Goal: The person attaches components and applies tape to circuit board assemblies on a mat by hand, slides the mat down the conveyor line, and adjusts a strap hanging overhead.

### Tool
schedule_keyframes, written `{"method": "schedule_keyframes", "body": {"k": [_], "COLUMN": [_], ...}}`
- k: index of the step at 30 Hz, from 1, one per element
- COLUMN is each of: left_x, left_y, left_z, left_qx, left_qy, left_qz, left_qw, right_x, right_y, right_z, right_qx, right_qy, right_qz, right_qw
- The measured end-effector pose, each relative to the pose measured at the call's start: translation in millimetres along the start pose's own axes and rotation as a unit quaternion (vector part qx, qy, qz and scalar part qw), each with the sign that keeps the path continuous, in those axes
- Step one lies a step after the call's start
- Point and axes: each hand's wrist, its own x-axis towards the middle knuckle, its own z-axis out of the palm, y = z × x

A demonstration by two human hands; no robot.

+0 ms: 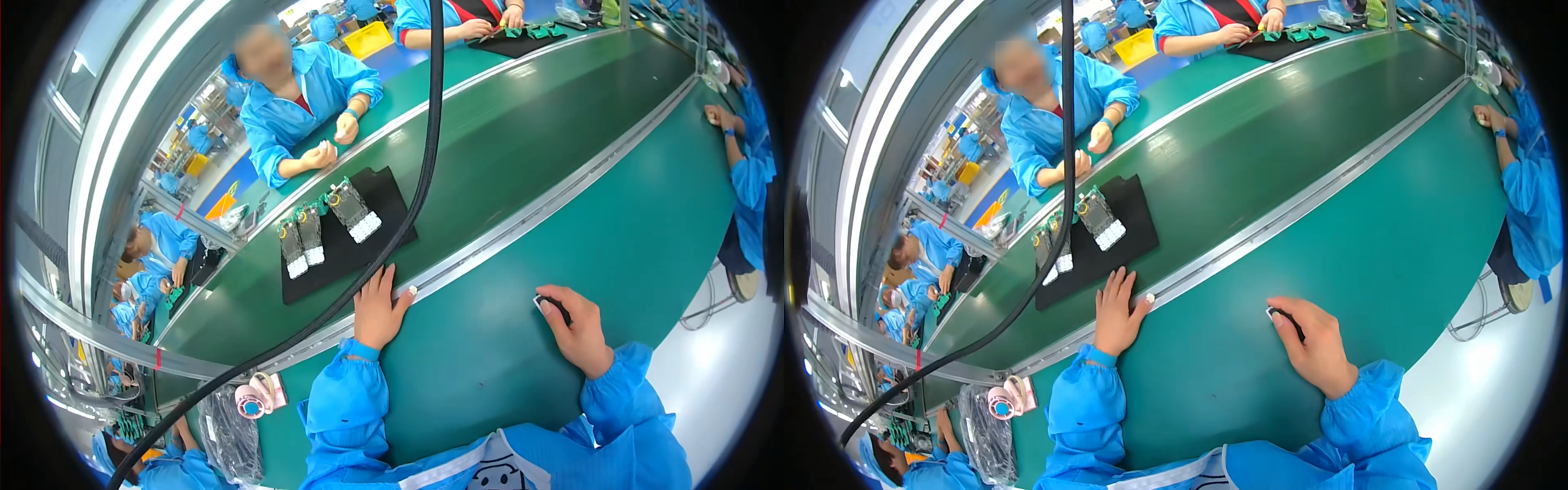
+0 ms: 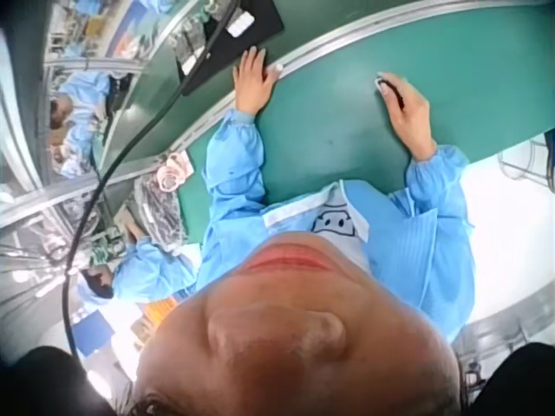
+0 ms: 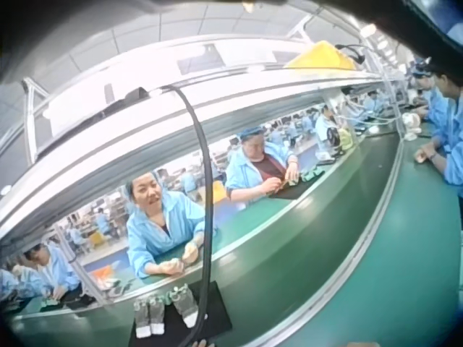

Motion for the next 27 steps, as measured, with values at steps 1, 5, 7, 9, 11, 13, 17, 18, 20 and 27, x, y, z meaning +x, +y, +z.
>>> {"method": "schedule_keyframes", "body": {"k": [1, 5, 7, 9, 11, 13, 17, 18, 20, 27], "left_x": [1.5, -0.9, 0.4, 4.6, 9.2, 16.9, 27.4, 25.4, 17.5, -95.9], "left_y": [-1.3, 4.8, 6.5, 9.9, 11.3, 9.7, 16.5, 21.3, 42.0, 148.6], "left_z": [2.0, 1.0, 0.3, -0.6, -0.5, 0.5, -2.6, -5.2, -16.6, -177.6], "left_qx": [0.0, -0.003, 0.004, 0.007, 0.013, 0.032, 0.103, 0.105, -0.354, -0.438], "left_qy": [0.004, 0.027, 0.05, 0.046, 0.046, 0.032, 0.05, 0.052, 0.165, 0.531], "left_qz": [-0.001, 0.016, 0.033, 0.037, 0.035, 0.041, 0.073, 0.073, -0.013, 0.34], "left_qw": [1.0, 1.0, 0.998, 0.998, 0.998, 0.998, 0.991, 0.99, 0.921, 0.641], "right_x": [1.2, 0.9, 2.9, 4.3, 5.3, 5.1, -1.4, -1.2, 0.0, -3.3], "right_y": [-1.9, -2.7, 0.9, 1.6, 0.9, -1.1, -3.2, -3.6, -2.2, -1.6], "right_z": [-2.5, -11.0, -10.6, -12.4, -14.2, -14.0, -11.3, -11.2, -11.6, -21.3], "right_qx": [-0.006, -0.019, -0.023, -0.024, -0.023, -0.016, -0.022, -0.021, -0.025, -0.022], "right_qy": [-0.012, -0.026, -0.026, -0.031, -0.035, -0.035, -0.042, -0.042, -0.037, -0.05], "right_qz": [0.0, -0.025, -0.022, -0.028, -0.019, -0.018, -0.019, -0.021, -0.033, -0.03], "right_qw": [1.0, 0.999, 0.999, 0.999, 0.999, 0.999, 0.999, 0.999, 0.998, 0.998]}}
